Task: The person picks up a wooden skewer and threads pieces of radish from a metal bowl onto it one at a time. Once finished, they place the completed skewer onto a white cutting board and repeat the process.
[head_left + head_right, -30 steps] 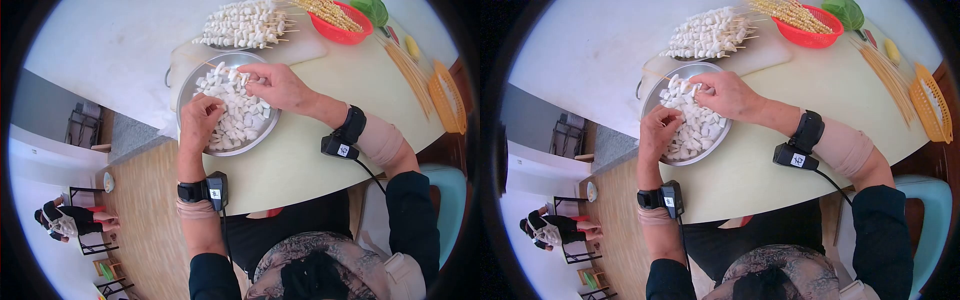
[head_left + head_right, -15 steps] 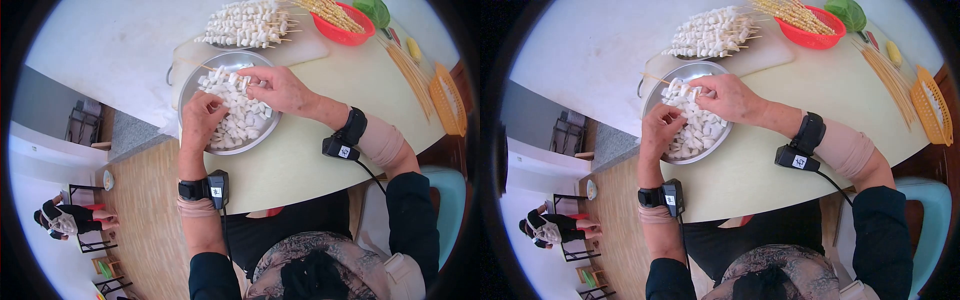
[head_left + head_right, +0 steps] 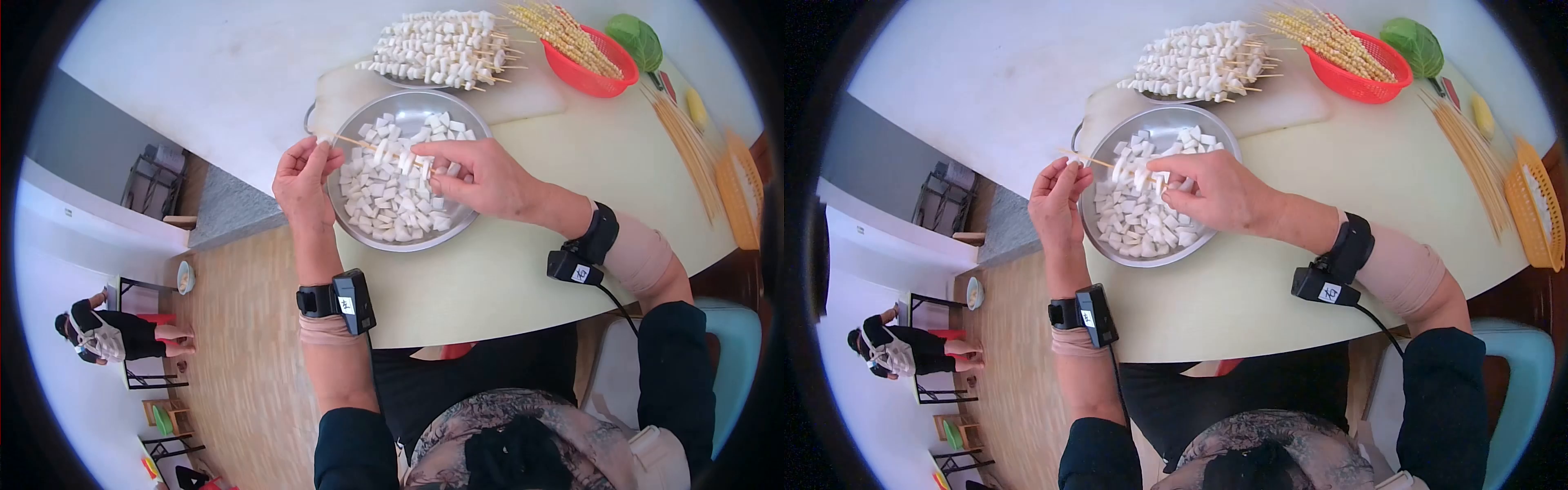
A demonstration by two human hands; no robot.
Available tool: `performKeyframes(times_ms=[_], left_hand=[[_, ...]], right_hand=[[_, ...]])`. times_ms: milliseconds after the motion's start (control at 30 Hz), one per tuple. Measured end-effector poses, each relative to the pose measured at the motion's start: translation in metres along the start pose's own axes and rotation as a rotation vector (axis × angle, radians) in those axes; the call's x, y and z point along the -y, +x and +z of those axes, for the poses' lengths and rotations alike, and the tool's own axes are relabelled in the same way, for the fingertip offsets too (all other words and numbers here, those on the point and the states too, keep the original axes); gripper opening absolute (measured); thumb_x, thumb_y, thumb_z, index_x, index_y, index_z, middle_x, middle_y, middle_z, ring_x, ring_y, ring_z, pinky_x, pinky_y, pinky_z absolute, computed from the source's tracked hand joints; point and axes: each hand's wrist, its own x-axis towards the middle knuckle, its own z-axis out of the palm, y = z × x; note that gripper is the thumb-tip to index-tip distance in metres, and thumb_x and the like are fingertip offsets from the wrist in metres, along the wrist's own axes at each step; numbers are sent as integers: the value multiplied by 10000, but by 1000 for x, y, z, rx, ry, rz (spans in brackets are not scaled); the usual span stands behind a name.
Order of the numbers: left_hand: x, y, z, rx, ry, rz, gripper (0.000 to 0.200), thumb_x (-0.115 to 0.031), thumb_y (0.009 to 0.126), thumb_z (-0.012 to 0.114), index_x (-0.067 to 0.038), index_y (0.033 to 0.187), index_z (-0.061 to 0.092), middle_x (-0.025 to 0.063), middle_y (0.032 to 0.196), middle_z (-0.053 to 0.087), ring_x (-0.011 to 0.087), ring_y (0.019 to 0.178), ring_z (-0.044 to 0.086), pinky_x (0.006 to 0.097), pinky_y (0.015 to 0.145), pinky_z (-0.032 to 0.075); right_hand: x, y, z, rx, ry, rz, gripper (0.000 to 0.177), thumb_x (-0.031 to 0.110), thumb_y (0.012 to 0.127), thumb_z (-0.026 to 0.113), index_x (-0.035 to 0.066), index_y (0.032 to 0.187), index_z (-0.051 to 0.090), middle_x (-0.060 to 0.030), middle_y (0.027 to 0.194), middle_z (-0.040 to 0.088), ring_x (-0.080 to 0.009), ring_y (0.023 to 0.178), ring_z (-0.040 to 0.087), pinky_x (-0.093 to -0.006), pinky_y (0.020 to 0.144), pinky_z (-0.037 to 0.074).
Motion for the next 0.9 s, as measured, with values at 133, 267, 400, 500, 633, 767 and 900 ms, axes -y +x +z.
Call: performKeyframes(times_ms=[133,267,400,500,633,767,900], left_hand=[[3,5,-7,-82,-66,15,172,45,794,606,93,951,555,153,855,617,214,737,643,268,686,560],[3,6,-8,-103,-65,-1,200,47,807,592,119,987,543,184,888,615,240,789,644,275,711,564],[3,6,-7,-114,-36,-3,197,45,816,581,123,993,541,198,910,615,246,800,645,271,711,566],[3,5,-6,-134,-65,26,193,48,799,600,119,971,551,172,860,620,211,749,647,253,679,563],[5,5,-6,-160,-69,40,187,57,805,588,120,975,547,183,861,617,228,759,649,256,675,564],[3,4,-5,-172,-53,67,182,58,807,584,120,973,545,184,857,617,231,747,650,264,673,564],[4,3,-4,-179,-30,99,162,52,808,586,112,954,553,175,840,620,222,733,648,264,674,562]], right_hand=[[6,-3,1,76,-44,9,375,48,777,563,10,1150,543,-86,715,585,-127,617,560,-253,582,468],[5,-3,0,128,-121,33,405,7,794,550,19,1197,517,-57,756,581,-98,652,556,-232,601,483],[4,-3,1,112,-110,13,407,5,794,548,16,1199,515,-63,751,582,-102,645,557,-236,604,484],[3,-3,2,71,-89,4,344,74,763,544,6,1099,573,-169,704,610,-225,603,608,-309,589,476],[2,-3,4,64,-75,-9,347,68,761,543,-1,1100,571,-180,717,614,-232,613,614,-309,597,480],[2,-3,3,75,-99,-6,351,58,761,540,-4,1105,568,-189,727,616,-235,613,613,-312,597,479],[4,-3,3,59,-92,-23,354,57,764,538,-3,1111,565,-191,744,618,-240,626,617,-318,603,480]])
